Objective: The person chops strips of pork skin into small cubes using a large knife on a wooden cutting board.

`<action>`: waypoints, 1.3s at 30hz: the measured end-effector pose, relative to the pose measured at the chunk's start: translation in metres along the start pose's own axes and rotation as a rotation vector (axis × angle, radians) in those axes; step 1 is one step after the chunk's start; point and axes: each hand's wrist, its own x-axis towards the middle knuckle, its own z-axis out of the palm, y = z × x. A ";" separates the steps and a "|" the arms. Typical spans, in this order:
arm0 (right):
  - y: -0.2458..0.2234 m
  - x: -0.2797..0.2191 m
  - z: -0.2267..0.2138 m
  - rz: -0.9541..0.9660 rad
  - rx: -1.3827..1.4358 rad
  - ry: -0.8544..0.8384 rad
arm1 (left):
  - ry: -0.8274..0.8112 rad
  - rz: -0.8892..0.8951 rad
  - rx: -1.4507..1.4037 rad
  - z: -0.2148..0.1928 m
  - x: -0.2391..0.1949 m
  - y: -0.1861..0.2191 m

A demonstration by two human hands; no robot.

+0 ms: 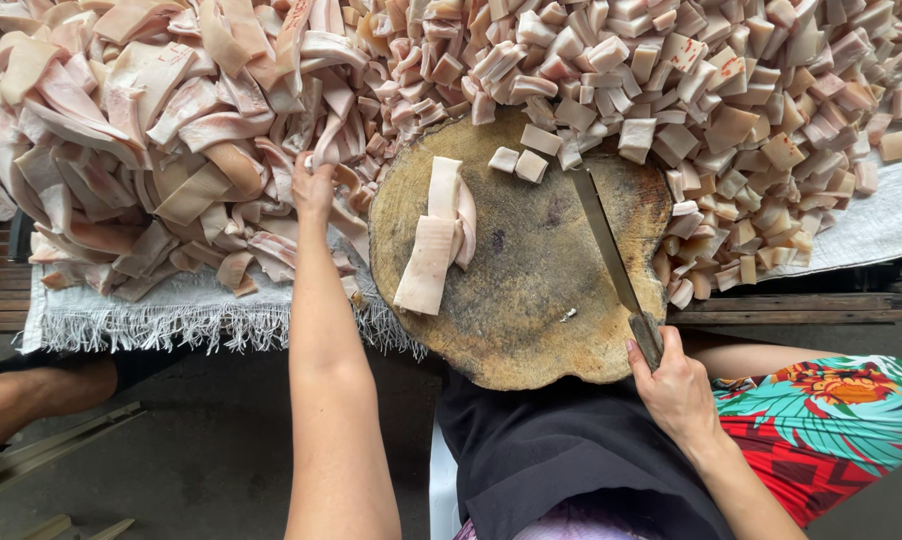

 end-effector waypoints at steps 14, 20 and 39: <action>0.012 0.000 0.003 -0.094 0.044 0.024 | -0.174 0.362 -0.165 -0.141 -0.185 0.202; 0.013 -0.002 -0.017 -0.163 0.131 0.018 | -0.554 0.446 -0.207 -0.095 -0.256 0.241; 0.026 -0.016 -0.018 -0.087 -0.005 0.048 | -0.446 0.571 0.275 -0.013 -0.315 0.246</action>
